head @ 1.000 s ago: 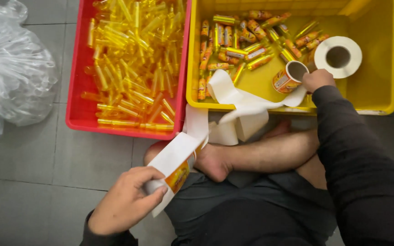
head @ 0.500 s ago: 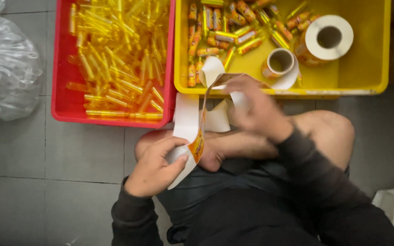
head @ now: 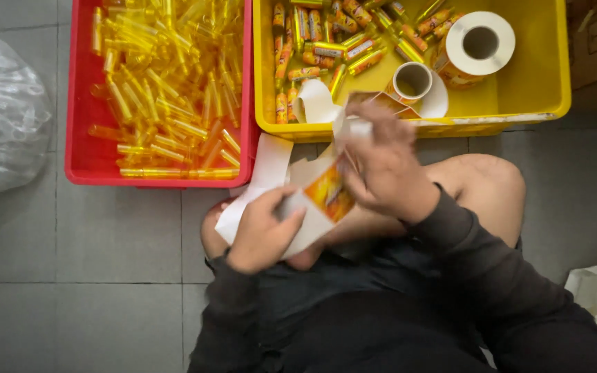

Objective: Manually applying adhesive labels to small yellow plastic bottles by peeling them from a roll and wrapping them around the bottle body.

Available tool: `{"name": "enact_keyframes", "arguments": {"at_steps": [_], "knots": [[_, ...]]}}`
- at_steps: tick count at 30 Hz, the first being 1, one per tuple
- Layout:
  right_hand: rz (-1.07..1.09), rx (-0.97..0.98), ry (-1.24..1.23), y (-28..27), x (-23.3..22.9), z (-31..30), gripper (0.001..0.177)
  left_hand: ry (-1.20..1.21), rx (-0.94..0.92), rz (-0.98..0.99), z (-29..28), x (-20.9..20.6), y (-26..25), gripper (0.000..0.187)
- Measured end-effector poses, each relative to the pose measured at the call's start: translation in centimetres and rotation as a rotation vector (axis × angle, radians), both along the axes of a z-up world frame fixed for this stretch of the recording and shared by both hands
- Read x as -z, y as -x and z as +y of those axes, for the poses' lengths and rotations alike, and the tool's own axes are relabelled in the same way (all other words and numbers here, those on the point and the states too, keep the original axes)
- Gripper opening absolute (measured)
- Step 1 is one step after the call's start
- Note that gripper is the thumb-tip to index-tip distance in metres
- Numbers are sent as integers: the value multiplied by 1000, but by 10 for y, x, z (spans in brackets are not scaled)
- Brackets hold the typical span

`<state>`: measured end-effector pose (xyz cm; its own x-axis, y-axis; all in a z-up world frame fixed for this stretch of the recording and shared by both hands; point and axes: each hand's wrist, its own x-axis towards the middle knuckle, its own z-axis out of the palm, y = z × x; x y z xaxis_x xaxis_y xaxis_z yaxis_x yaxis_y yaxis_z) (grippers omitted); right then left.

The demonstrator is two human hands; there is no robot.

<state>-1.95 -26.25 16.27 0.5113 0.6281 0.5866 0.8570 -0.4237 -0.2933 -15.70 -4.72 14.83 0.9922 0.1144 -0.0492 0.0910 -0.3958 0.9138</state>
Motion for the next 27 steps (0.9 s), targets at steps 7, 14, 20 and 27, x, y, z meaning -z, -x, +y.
{"name": "enact_keyframes", "arguments": {"at_steps": [7, 14, 20, 27], "knots": [[160, 47, -136, 0, 80, -1, 47, 166, -317, -145, -32, 109, -66, 35], [218, 26, -441, -23, 123, -2, 42, 47, -238, -326, -57, 95, -91, 26], [98, 18, -669, -33, 145, -4, 43, -197, -225, -873, -55, 37, -112, 19], [102, 53, -662, -43, 156, -4, 36, -690, -332, -852, -35, 165, -119, 13]]}}
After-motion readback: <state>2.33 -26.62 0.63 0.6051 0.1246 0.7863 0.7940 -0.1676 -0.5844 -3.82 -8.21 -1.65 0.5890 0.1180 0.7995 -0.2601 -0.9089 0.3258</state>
